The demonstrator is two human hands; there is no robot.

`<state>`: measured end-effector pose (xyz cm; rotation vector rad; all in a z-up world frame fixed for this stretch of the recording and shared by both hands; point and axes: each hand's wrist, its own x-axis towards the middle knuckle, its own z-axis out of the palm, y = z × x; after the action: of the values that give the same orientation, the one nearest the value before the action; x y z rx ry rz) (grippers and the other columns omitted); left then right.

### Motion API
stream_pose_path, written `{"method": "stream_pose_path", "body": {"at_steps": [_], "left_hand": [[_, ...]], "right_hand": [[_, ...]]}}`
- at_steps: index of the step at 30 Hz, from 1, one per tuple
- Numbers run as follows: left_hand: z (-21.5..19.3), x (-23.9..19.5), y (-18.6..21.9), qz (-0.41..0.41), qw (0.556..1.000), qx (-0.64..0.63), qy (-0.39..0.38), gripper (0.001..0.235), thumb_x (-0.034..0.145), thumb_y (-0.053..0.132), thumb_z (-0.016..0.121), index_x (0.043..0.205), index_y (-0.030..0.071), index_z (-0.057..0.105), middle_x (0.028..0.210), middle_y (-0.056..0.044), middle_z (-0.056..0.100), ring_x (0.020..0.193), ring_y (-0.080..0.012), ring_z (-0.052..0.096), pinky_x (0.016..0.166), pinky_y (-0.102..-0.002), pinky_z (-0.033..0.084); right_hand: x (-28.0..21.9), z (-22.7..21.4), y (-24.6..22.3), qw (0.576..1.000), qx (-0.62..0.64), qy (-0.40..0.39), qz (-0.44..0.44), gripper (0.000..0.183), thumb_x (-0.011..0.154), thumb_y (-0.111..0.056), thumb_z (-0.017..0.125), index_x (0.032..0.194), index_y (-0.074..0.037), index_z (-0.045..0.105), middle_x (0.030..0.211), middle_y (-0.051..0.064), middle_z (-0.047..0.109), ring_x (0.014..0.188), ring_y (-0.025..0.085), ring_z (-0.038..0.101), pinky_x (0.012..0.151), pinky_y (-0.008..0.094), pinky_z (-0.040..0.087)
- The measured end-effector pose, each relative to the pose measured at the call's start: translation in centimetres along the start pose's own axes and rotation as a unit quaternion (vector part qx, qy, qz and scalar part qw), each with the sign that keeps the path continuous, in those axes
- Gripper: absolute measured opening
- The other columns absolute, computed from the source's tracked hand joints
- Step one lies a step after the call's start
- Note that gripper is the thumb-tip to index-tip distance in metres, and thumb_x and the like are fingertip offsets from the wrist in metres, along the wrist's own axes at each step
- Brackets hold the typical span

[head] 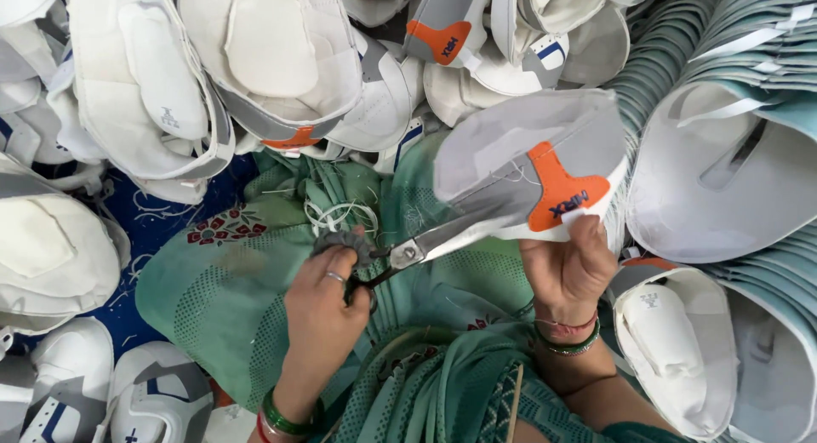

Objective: The person trims excess material and loose threads from shoe uppers using a pair of scissors.

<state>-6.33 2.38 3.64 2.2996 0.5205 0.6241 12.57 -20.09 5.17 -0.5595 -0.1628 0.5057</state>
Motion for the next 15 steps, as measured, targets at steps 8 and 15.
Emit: {"method": "stream_pose_path", "body": {"at_steps": [8,15], "left_hand": [[0.5,0.9,1.1,0.020,1.000,0.010,-0.001,0.038,0.067,-0.002,0.066,0.106,0.000,0.065,0.111,-0.014,0.072,0.102,-0.0363,0.067,0.089,-0.046,0.054],[-0.2,0.7,0.7,-0.002,0.998,0.047,-0.043,0.035,0.070,-0.002,0.067,0.106,0.000,0.067,0.108,-0.014,0.073,0.094,-0.0361,0.067,0.082,-0.046,0.054]], "right_hand": [[-0.9,-0.5,0.5,1.000,-0.004,-0.012,0.007,0.064,0.103,-0.017,0.072,0.157,-0.002,0.041,0.155,0.011,0.053,0.149,0.029,0.047,0.130,0.055,0.031],[-1.0,0.2,0.9,1.000,-0.017,-0.015,0.018,0.073,0.101,-0.017,0.074,0.162,-0.004,0.036,0.157,0.013,0.051,0.148,0.032,0.046,0.125,0.056,0.033]]}}
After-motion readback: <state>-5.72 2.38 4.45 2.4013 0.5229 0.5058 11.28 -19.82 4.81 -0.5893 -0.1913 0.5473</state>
